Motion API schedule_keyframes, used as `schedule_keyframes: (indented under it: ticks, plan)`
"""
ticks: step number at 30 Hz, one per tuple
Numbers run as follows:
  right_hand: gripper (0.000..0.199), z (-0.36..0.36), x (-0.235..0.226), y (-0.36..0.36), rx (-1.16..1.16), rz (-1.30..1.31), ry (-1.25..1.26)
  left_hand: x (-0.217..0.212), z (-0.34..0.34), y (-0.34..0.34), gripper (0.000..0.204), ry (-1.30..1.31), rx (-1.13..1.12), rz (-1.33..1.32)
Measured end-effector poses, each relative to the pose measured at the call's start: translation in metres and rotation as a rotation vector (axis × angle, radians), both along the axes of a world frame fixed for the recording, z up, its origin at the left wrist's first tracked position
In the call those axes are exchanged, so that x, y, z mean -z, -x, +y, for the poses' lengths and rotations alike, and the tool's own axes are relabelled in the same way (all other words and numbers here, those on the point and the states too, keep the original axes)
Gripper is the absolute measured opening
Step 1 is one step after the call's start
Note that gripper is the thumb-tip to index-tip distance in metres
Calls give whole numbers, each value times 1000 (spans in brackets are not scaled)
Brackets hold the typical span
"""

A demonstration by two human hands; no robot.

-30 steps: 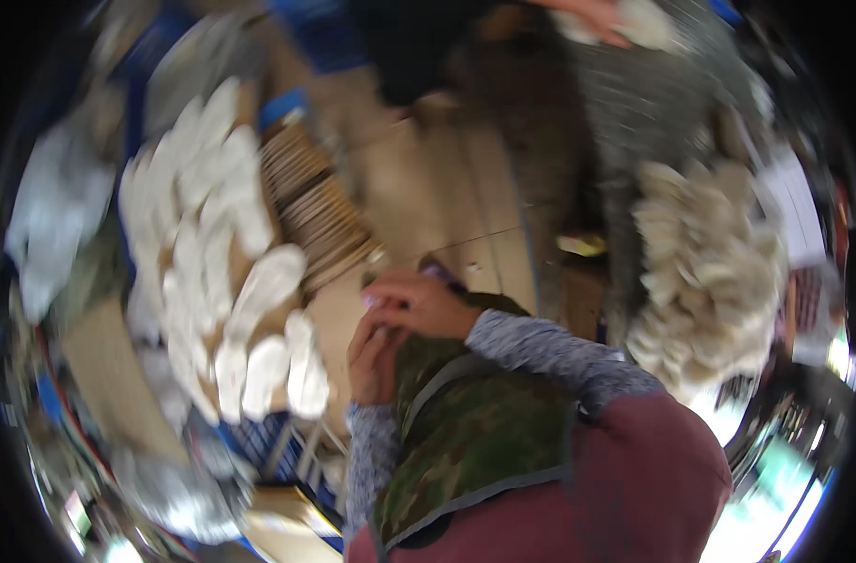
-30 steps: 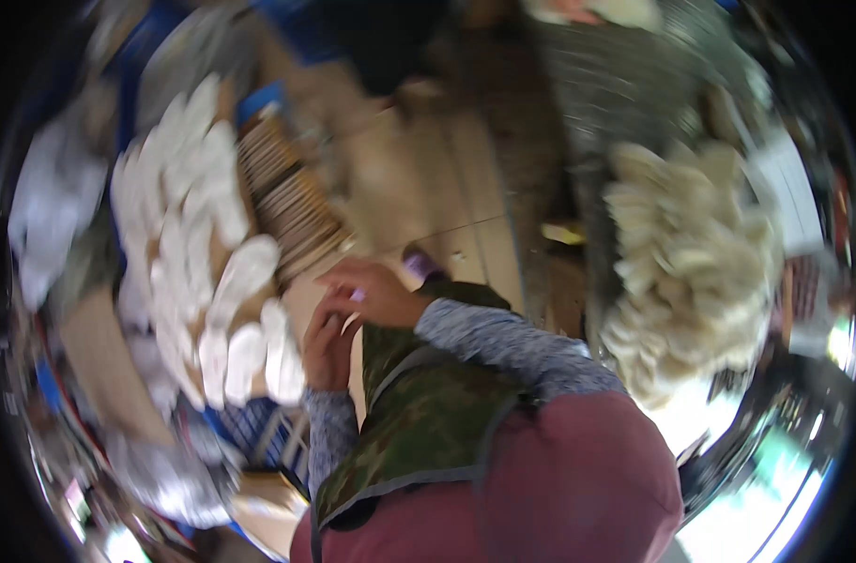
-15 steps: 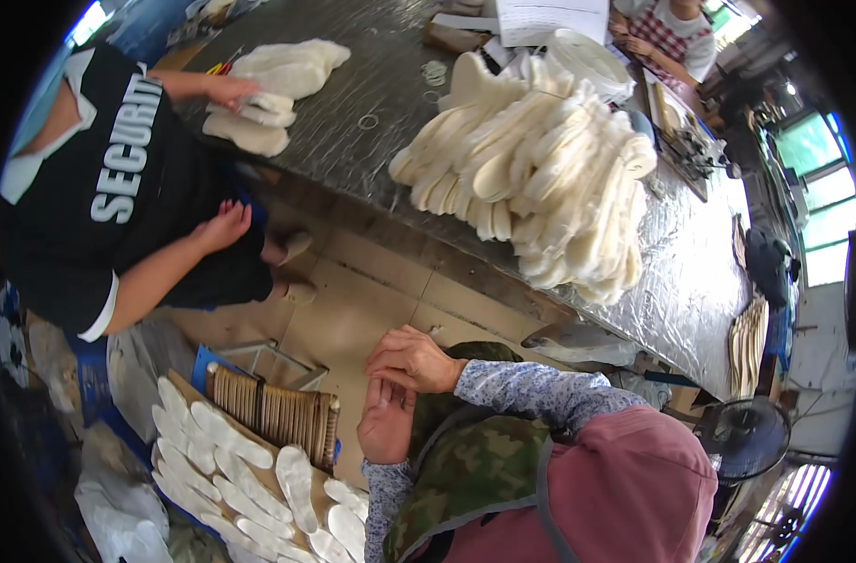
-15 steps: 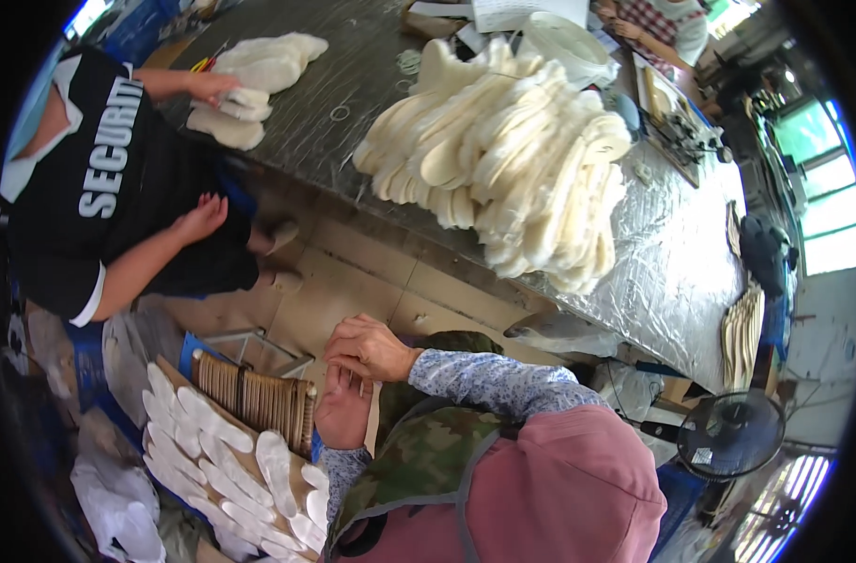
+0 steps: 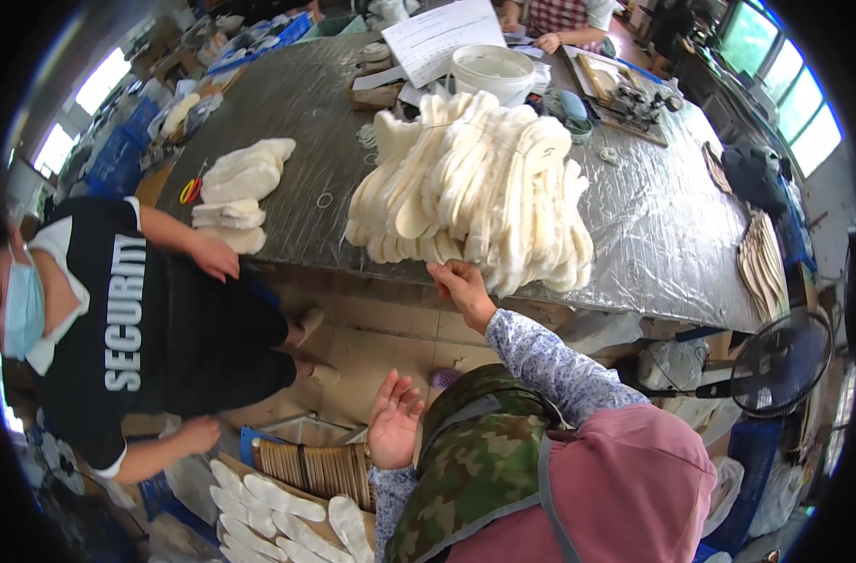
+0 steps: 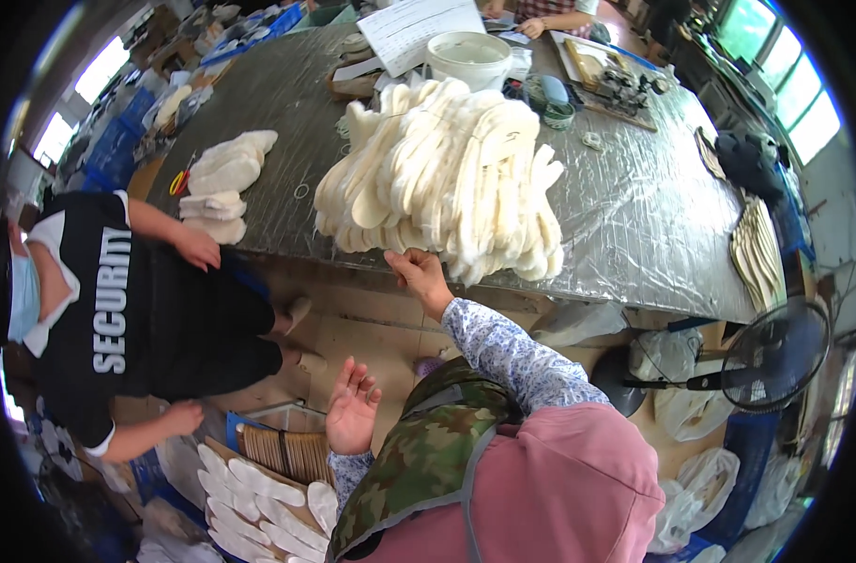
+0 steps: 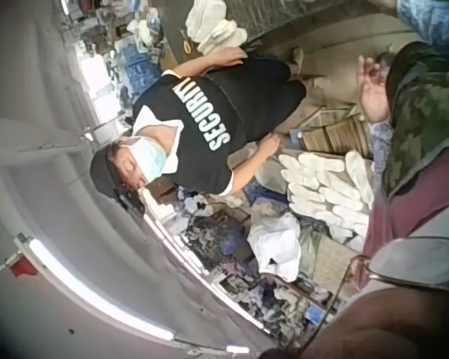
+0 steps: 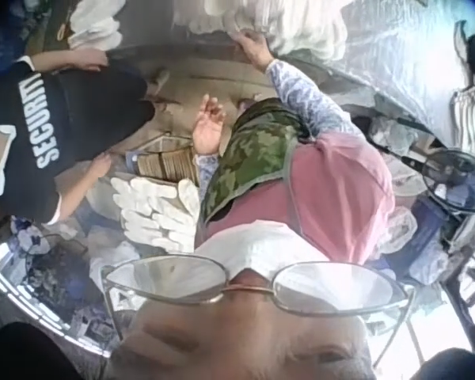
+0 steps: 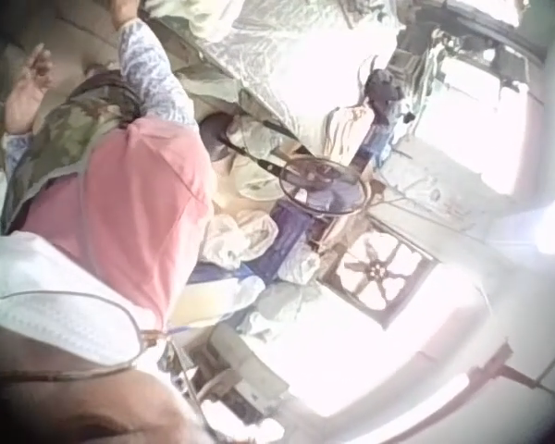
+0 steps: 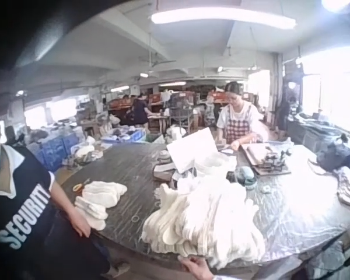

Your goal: Applying adhesive and assembling shoe insole components using a spray gun.

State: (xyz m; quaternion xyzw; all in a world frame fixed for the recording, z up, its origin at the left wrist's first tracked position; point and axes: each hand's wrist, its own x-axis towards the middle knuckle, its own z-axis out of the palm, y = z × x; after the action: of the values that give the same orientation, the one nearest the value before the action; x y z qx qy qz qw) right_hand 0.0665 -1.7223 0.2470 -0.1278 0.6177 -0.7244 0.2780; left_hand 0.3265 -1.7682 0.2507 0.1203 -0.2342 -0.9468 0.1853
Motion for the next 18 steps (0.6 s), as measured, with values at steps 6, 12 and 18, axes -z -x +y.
schedule_keyframes:
  ticks: [6, 12, 18]
  plan:
    - [32, 4, -11, -4, -100, -339, 266, 12, -1, -3, 21, -22, -73, -51]
    - [14, -11, -17, -23, -363, -121, 98, 6, -7, -7, 11, -18, -112, -10]
    - [15, -10, -28, -111, -932, 387, 7, 5, 3, -14, 41, 287, -383, -454]
